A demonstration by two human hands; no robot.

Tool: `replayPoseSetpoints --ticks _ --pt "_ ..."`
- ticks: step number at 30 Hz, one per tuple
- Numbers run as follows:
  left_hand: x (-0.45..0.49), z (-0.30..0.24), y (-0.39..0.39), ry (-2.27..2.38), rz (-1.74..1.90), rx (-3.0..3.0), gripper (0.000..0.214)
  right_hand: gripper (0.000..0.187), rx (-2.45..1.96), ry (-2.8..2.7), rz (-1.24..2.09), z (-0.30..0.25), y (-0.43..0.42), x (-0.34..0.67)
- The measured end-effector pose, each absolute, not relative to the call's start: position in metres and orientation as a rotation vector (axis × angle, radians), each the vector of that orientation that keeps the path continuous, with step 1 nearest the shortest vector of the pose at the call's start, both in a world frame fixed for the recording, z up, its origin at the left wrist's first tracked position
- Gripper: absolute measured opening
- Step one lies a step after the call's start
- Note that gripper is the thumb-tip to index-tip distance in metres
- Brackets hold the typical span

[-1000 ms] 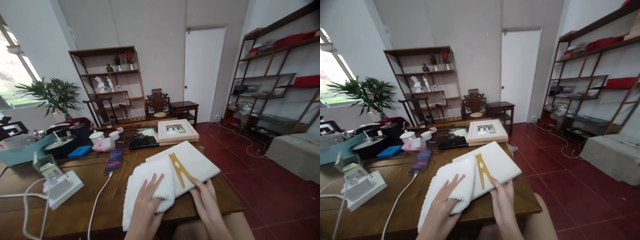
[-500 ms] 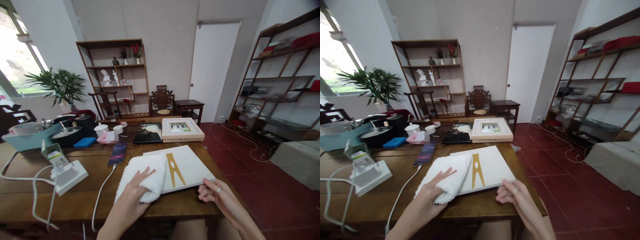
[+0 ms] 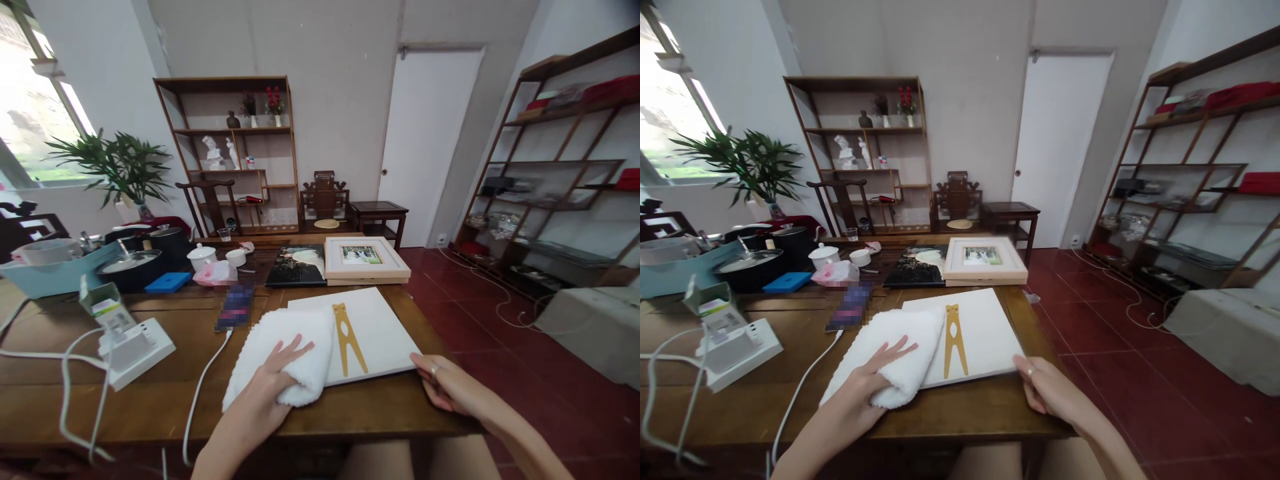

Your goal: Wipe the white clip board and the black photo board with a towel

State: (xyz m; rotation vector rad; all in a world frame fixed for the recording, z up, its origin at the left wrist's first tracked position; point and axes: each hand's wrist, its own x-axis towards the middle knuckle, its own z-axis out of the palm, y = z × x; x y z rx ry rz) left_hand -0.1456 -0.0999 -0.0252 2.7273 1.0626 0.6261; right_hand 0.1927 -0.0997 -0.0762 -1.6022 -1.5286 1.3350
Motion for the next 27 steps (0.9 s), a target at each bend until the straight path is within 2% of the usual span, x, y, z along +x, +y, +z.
replayPoseSetpoints --ticks 3,15,22,27 --pt "-0.147 -0.029 -0.097 1.042 0.609 2.715 0.055 0.044 -1.679 -1.621 1.368 -0.071 -0.098 0.194" --pt "-0.146 -0.028 -0.09 1.129 0.63 2.602 0.034 0.041 -1.832 -1.97 1.656 -0.024 -0.082 0.197" --pt "-0.147 -0.026 -0.09 1.117 0.64 2.612 0.035 0.036 -1.848 -2.098 1.718 -0.016 -0.069 0.198" --pt "-0.147 -0.023 -0.091 1.122 0.651 2.602 0.033 0.039 -1.878 -2.113 1.711 -0.008 -0.072 0.193"
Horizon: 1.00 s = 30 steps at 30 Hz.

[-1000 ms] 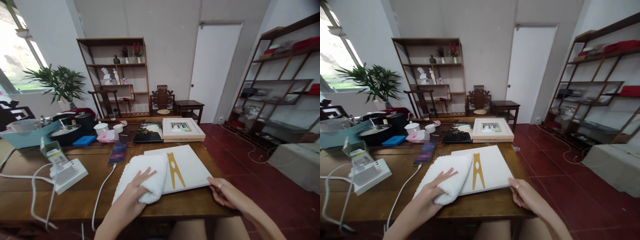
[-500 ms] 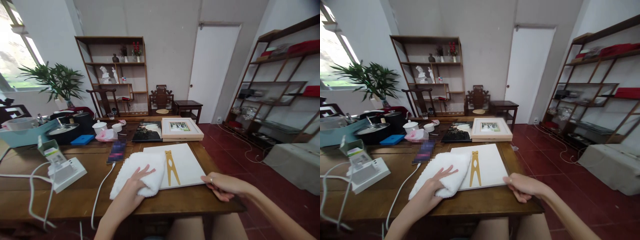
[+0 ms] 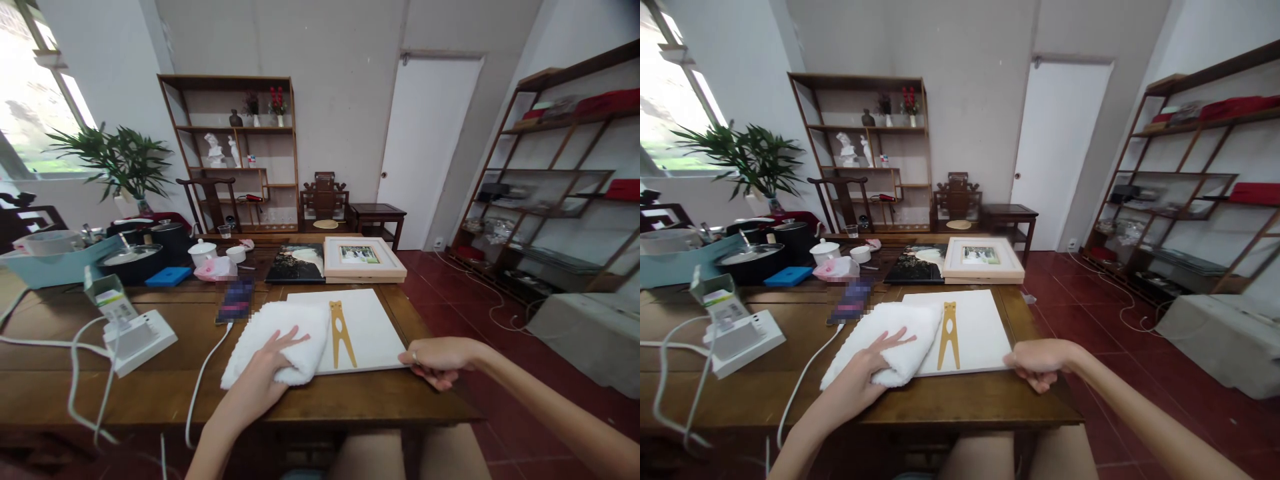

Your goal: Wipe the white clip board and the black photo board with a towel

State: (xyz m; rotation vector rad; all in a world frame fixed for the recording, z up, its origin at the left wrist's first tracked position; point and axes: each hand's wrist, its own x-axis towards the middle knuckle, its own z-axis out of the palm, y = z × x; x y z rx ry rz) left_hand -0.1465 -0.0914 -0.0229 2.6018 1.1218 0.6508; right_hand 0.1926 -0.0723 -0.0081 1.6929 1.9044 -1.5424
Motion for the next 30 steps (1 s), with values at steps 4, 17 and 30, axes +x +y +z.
replayPoseSetpoints --ticks 4,17,30 --pt "-0.146 -0.022 -0.092 1.139 0.67 2.589 0.033 0.04 1.664 1.901 -1.521 -0.004 -0.074 0.188" --pt "-0.146 -0.025 -0.092 1.326 0.691 2.547 0.027 0.029 2.067 2.776 -0.767 0.001 -0.04 0.189" --pt "-0.146 0.006 -0.066 1.578 1.153 2.586 0.059 0.048 1.967 3.094 -0.66 -0.066 -0.008 0.163"
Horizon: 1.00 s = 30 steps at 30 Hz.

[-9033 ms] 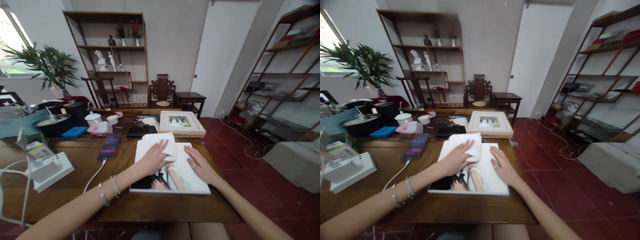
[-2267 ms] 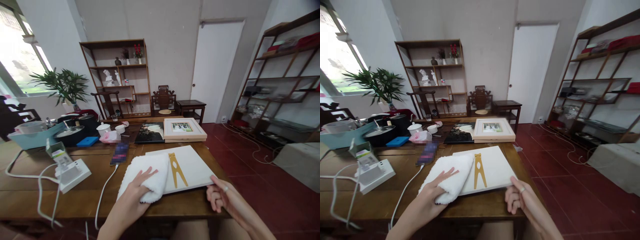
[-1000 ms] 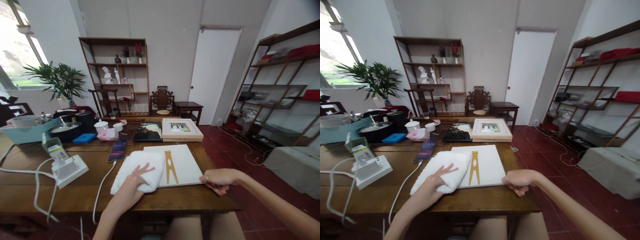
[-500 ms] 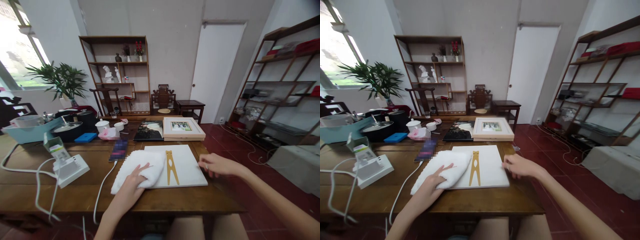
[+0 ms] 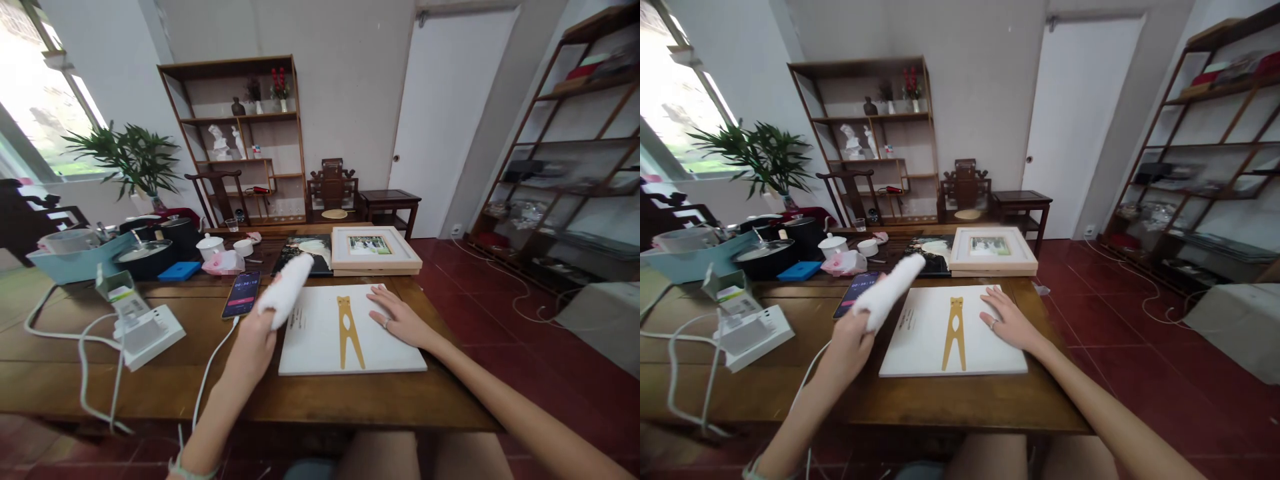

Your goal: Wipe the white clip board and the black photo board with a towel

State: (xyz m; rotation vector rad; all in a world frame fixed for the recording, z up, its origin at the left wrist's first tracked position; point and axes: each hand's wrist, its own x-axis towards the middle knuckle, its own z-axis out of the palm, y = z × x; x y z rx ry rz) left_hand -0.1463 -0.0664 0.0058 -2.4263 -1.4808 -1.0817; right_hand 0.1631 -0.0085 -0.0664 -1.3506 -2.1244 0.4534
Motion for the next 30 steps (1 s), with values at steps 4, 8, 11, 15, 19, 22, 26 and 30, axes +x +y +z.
replayPoseSetpoints --ticks 4,8,11,15,19,22,26,30 --pt "-0.138 0.032 -0.039 -1.33 -1.138 -2.247 0.054 0.049 -1.35 -2.123 0.468 -0.065 -0.008 0.164" --pt "-0.118 0.007 -0.018 -1.223 -0.626 -2.63 0.047 0.049 -1.332 -2.101 0.466 -0.068 -0.007 0.163" --pt "-0.106 -0.018 -0.009 -1.164 -0.436 -2.782 0.048 0.047 -1.322 -2.097 0.447 -0.069 -0.007 0.163" --pt "-0.105 -0.023 0.002 -1.127 -0.333 -2.851 0.045 0.047 -1.332 -2.105 0.432 -0.07 -0.007 0.164" --pt "-0.106 -0.014 0.01 -1.161 -0.248 -2.798 0.039 0.049 -1.337 -2.105 0.448 -0.069 -0.007 0.163" --pt "-0.102 -0.011 0.005 -1.174 -0.201 -2.771 0.038 0.049 -1.34 -2.112 0.439 -0.068 -0.007 0.163" --pt "-0.096 -0.009 -0.031 -1.158 -0.092 -2.786 0.039 0.048 -1.347 -2.134 0.41 -0.068 -0.007 0.163" --pt "-0.097 -0.009 -0.09 -1.127 -0.027 -2.864 0.032 0.048 -1.34 -2.125 0.417 -0.069 -0.006 0.163"
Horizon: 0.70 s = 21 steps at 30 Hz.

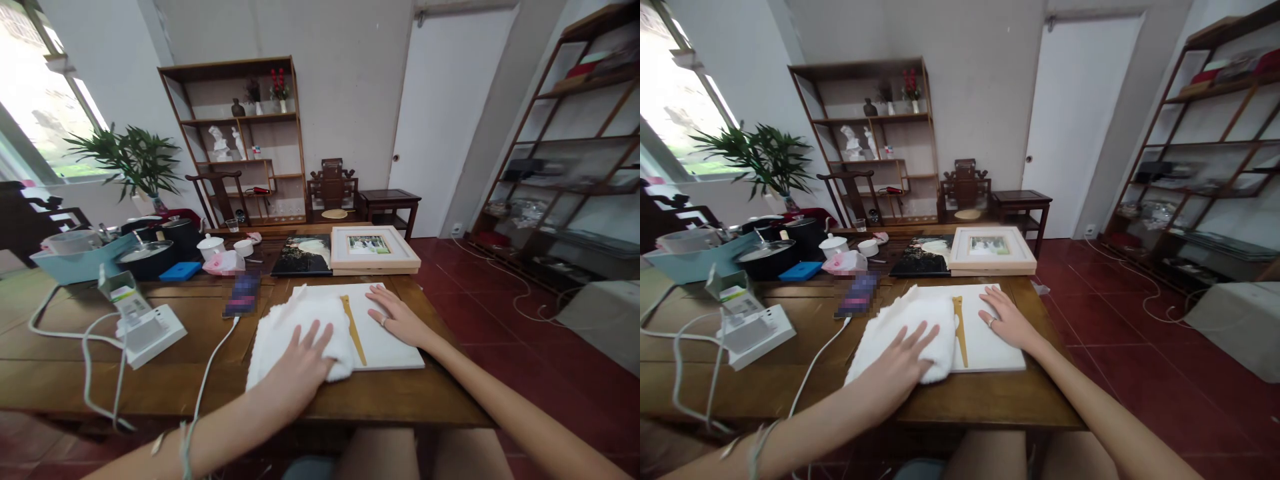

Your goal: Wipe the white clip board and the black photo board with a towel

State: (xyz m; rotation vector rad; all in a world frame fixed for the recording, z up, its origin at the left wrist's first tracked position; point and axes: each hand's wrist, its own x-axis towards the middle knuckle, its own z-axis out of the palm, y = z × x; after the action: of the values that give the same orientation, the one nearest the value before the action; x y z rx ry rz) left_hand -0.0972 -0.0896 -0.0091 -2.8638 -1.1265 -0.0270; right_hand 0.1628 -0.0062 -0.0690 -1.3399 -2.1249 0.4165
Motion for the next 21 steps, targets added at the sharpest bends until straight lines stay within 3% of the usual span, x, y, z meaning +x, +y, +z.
replayPoseSetpoints --ticks 5,15,21 --pt "-0.11 -0.004 -0.107 -1.173 -0.016 -2.965 0.033 0.047 -1.334 -2.111 0.407 -0.071 -0.005 0.163" --pt "-0.113 -0.001 0.001 -1.346 -0.061 -2.841 0.037 0.046 -1.337 -2.112 0.4 -0.068 -0.007 0.162" --pt "-0.103 0.001 -0.06 -1.216 0.093 -2.87 0.038 0.045 -1.324 -2.1 0.388 -0.072 -0.005 0.163"
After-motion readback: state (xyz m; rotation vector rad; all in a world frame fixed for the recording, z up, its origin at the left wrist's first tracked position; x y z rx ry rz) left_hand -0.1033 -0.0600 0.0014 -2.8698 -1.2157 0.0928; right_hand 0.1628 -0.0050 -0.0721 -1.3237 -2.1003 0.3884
